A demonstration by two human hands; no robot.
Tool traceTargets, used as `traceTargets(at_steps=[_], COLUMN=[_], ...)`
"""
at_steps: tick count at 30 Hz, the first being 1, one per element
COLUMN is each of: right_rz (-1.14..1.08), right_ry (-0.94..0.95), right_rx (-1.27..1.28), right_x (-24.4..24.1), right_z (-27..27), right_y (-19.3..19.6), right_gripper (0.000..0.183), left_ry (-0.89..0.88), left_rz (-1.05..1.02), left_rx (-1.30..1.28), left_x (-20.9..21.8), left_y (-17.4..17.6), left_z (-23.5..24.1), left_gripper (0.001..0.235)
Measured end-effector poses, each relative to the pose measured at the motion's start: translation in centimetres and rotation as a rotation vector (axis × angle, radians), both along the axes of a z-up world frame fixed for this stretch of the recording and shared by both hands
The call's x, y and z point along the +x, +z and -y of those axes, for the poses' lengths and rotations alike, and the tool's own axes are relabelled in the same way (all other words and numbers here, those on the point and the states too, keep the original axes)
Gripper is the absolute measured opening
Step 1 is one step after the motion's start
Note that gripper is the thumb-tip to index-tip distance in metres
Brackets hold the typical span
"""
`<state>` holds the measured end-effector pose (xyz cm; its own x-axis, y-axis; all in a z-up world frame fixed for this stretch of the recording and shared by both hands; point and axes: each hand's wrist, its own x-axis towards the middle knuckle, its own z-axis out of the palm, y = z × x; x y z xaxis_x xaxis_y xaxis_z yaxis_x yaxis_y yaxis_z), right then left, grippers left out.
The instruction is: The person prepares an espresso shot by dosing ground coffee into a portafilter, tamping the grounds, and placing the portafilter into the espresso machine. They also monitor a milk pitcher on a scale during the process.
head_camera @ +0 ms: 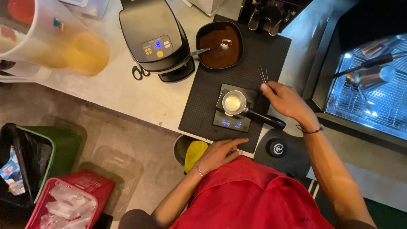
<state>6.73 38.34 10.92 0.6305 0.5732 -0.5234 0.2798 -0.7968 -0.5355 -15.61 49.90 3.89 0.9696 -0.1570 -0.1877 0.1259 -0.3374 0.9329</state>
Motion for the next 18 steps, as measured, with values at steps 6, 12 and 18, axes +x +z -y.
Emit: traceTargets(at_steps=[6,12,18], right_rz=[-0.21,-0.293,-0.351], right_ry=[0.156,0.209,0.237], right_rx=[-0.199,-0.181,-0.13], right_x=[-1.3,-0.8,-0.4], right_z=[0.4,0.8,0.6], right_y=[1.4,-1.3,-1.9], right_gripper=[0.042,0.037,0.036], left_ry=[0.225,0.381,0.486], left_rz=[0.163,0.333,0.363], left_rx=[0.055,0.08,0.09], left_x=[-0.6,-0.2,-0.4], left_y=[-3.9,-4.1,-6.0], left_z=[-0.1,-1.1,-1.6], left_gripper=[0.018,0.01,0.013])
